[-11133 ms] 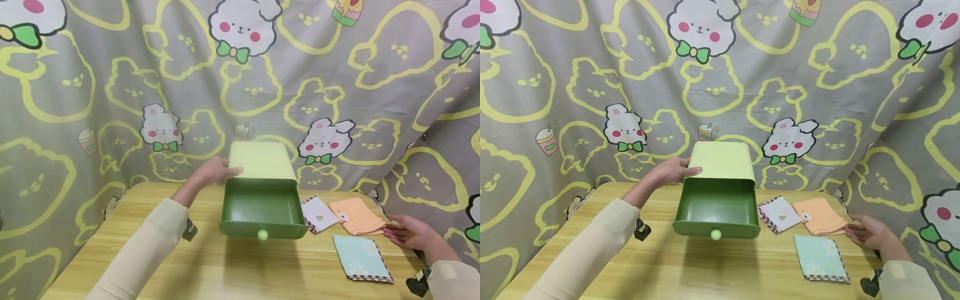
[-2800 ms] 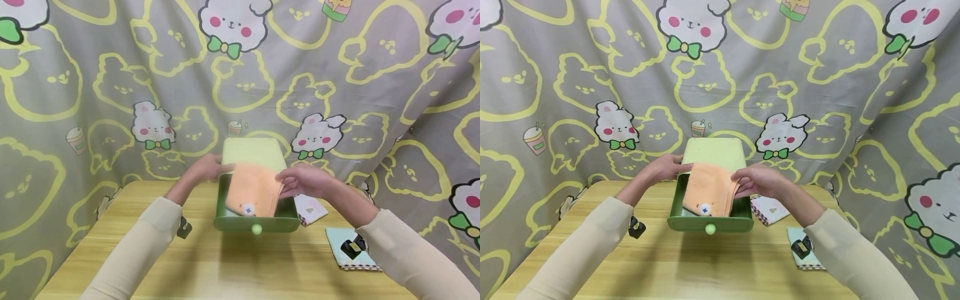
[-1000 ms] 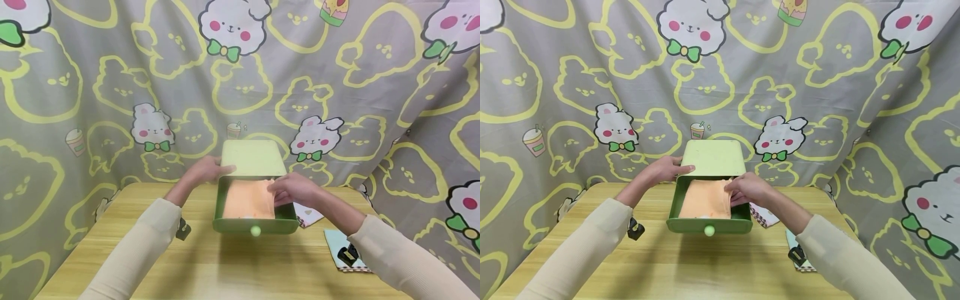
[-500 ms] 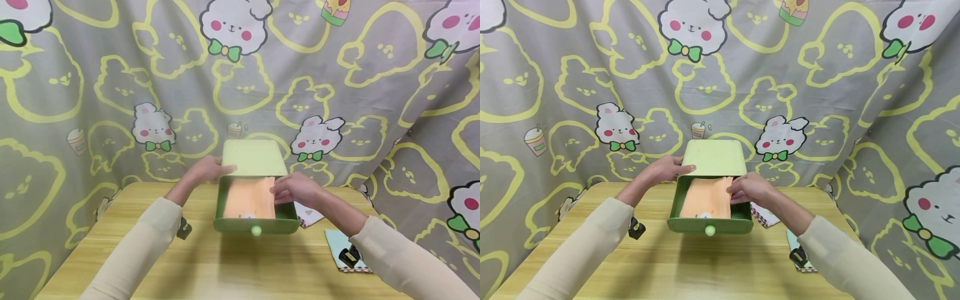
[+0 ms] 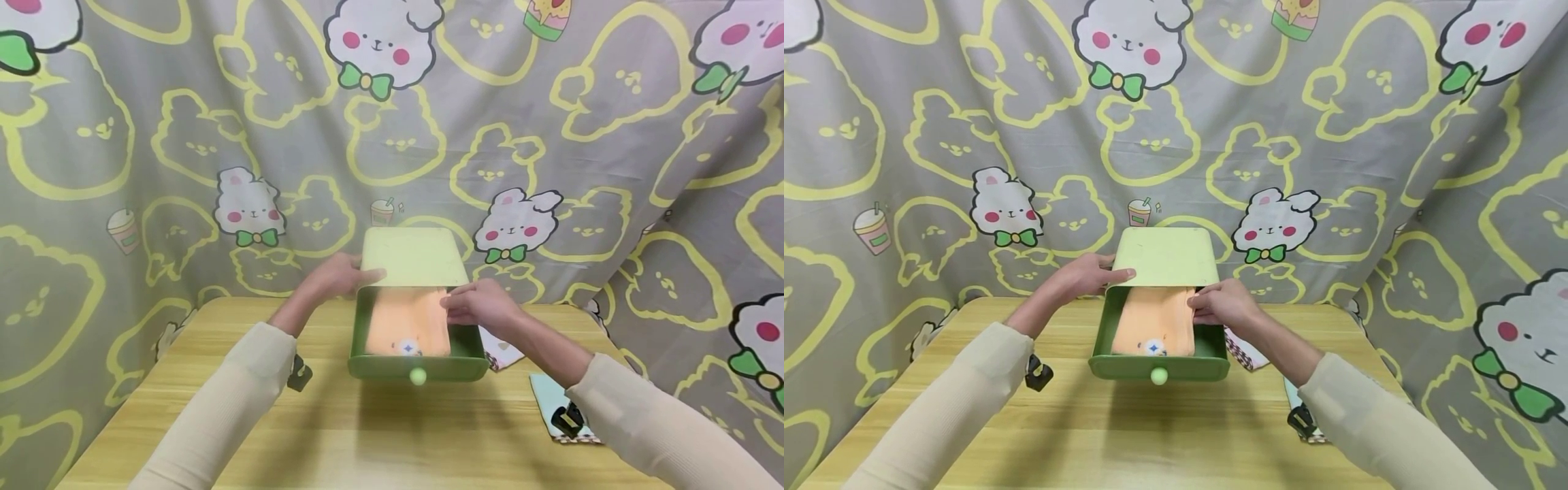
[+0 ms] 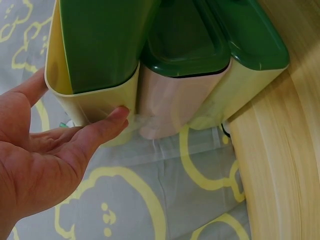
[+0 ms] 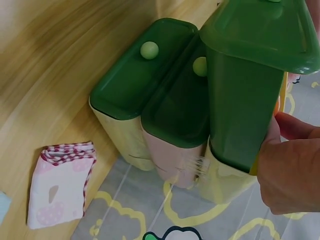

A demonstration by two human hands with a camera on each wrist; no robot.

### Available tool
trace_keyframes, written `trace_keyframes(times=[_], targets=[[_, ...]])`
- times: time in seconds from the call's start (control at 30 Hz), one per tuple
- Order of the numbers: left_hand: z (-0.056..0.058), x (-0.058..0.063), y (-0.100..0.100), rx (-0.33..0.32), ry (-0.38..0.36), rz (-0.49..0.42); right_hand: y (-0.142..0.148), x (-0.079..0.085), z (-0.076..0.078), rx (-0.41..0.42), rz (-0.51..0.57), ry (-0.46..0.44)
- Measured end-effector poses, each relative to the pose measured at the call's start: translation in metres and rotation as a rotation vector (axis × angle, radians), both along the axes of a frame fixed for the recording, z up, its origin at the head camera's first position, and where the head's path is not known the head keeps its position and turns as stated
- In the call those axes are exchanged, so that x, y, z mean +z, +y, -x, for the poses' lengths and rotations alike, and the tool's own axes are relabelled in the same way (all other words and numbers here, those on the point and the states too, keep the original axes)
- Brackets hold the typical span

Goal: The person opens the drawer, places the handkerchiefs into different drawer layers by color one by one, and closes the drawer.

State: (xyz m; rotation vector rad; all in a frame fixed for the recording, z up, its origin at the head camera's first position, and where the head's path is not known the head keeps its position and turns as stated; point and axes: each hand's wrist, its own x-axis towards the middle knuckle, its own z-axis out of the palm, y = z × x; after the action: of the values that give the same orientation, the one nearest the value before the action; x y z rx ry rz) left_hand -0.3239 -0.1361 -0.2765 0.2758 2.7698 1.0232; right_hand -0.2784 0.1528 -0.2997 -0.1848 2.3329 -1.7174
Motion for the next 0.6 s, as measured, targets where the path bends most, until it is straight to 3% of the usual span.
trace_keyframes(times=[0.23, 0.47, 0.6], targets=[[-0.002, 0.001, 0.001, -0.004, 0.016, 0.035, 0.001, 0.002, -0.001, 0.030, 0.088, -0.061], [-0.003, 0.001, 0.002, -0.001, 0.012, 0.033, 0.005, 0.011, -0.004, 0.178, 0.147, -0.158], [-0.003, 0.001, 0.001, -0.002, 0.013, 0.034, 0.009, 0.019, -0.006, 0.206, 0.184, -0.194]])
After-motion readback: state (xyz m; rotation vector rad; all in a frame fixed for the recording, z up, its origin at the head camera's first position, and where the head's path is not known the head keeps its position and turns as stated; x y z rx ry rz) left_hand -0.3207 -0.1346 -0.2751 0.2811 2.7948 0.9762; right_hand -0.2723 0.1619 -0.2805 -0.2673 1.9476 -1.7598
